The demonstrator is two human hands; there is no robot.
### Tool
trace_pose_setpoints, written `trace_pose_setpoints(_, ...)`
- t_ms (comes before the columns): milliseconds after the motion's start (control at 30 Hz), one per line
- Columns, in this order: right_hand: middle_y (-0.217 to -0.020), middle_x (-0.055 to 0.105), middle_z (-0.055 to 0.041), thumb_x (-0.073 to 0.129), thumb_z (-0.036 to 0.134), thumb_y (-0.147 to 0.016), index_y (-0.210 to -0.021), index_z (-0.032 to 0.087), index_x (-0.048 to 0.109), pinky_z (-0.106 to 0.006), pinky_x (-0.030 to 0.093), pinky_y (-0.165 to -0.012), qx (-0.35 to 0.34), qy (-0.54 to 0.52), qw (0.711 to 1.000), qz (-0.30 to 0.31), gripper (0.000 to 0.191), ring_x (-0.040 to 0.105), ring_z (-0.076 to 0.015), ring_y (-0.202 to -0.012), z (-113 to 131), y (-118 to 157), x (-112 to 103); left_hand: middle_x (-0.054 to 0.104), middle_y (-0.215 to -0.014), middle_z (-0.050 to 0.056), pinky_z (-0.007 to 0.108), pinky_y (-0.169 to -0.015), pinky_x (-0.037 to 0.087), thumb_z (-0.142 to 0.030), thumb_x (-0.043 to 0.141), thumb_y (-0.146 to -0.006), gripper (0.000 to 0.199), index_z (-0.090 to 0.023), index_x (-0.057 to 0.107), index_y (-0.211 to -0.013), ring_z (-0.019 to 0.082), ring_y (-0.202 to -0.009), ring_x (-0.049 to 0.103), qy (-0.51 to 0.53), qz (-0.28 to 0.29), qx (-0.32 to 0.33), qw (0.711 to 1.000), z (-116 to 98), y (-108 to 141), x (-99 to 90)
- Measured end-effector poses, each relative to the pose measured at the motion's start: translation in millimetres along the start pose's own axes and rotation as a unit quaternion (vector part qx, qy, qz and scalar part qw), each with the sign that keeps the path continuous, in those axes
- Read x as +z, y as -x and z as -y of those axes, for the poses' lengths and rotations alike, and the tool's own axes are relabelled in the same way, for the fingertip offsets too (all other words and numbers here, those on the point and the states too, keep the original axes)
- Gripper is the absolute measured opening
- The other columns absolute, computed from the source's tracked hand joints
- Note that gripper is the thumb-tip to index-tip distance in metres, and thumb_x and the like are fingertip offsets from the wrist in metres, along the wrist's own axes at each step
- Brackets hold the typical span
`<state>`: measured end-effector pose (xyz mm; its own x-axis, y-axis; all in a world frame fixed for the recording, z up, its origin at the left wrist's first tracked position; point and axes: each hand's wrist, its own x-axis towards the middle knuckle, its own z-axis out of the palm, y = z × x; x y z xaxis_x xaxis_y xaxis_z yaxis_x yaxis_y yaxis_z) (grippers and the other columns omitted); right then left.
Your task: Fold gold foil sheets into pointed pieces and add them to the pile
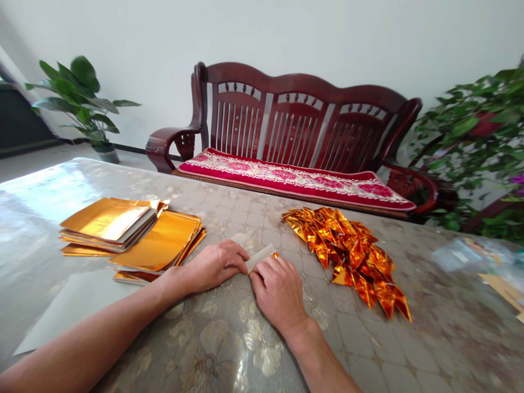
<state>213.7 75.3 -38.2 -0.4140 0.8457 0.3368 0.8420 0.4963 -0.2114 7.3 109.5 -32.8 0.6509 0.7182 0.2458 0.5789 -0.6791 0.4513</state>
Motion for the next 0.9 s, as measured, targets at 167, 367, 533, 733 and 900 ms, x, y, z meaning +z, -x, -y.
trace_pose_setpoints(167,-0.081,0.062,-0.0024,0.059,0.023,-0.090,-0.076,0.022,0.061,-0.031,0.034,-0.073,0.022,0.000,1.000,-0.007,0.014,0.054,-0.0201,-0.084,1.3,-0.3,2.9,0.073,-0.112,0.001,0.029,-0.097,0.047,-0.009,0.053,-0.086,0.033,-0.028,0.077,-0.098,0.018,-0.107,0.065,0.008,0.025,-0.015,1.000,-1.1,1.1,-5.0)
trace_pose_setpoints(367,-0.082,0.063,-0.0012,0.061,0.025,-0.090,-0.076,0.023,0.060,-0.031,0.034,-0.073,0.044,-0.025,0.999,-0.005,0.014,0.054,-0.0201,-0.085,1.6,-2.3,4.3,0.072,-0.114,0.001,0.028,-0.095,0.048,-0.003,0.050,-0.080,0.043,-0.028,0.076,-0.103,0.019,-0.109,0.065,0.004,0.050,0.007,0.999,1.5,2.9,-9.7)
trace_pose_setpoints(533,-0.083,0.065,-0.0006,0.062,0.027,-0.089,-0.077,0.023,0.061,-0.031,0.035,-0.072,0.056,-0.045,0.997,-0.006,0.013,0.055,-0.0198,-0.084,0.1,-3.4,4.6,0.071,-0.115,0.001,0.029,-0.095,0.048,-0.005,0.049,-0.083,0.038,-0.027,0.075,-0.102,0.019,-0.107,0.065,-0.016,0.065,0.049,0.997,2.7,3.7,-12.5)
trace_pose_setpoints(733,-0.081,0.063,-0.0005,0.062,0.025,-0.089,-0.076,0.023,0.060,-0.031,0.034,-0.072,0.058,-0.041,0.998,0.003,0.014,0.055,-0.0200,-0.085,0.1,-3.8,5.5,0.070,-0.119,0.002,0.029,-0.097,0.047,0.000,0.052,-0.078,0.043,-0.027,0.073,-0.104,0.019,-0.110,0.064,-0.035,0.087,0.095,0.991,3.0,3.6,-17.8)
trace_pose_setpoints(900,-0.081,0.063,-0.0005,0.062,0.025,-0.090,-0.076,0.023,0.060,-0.030,0.034,-0.071,0.051,-0.039,0.998,0.003,0.014,0.054,-0.0198,-0.084,0.8,-3.7,4.7,0.070,-0.121,0.004,0.030,-0.099,0.046,0.001,0.054,-0.075,0.047,-0.026,0.072,-0.109,0.020,-0.113,0.064,-0.034,0.098,0.114,0.988,3.4,3.3,-21.3)
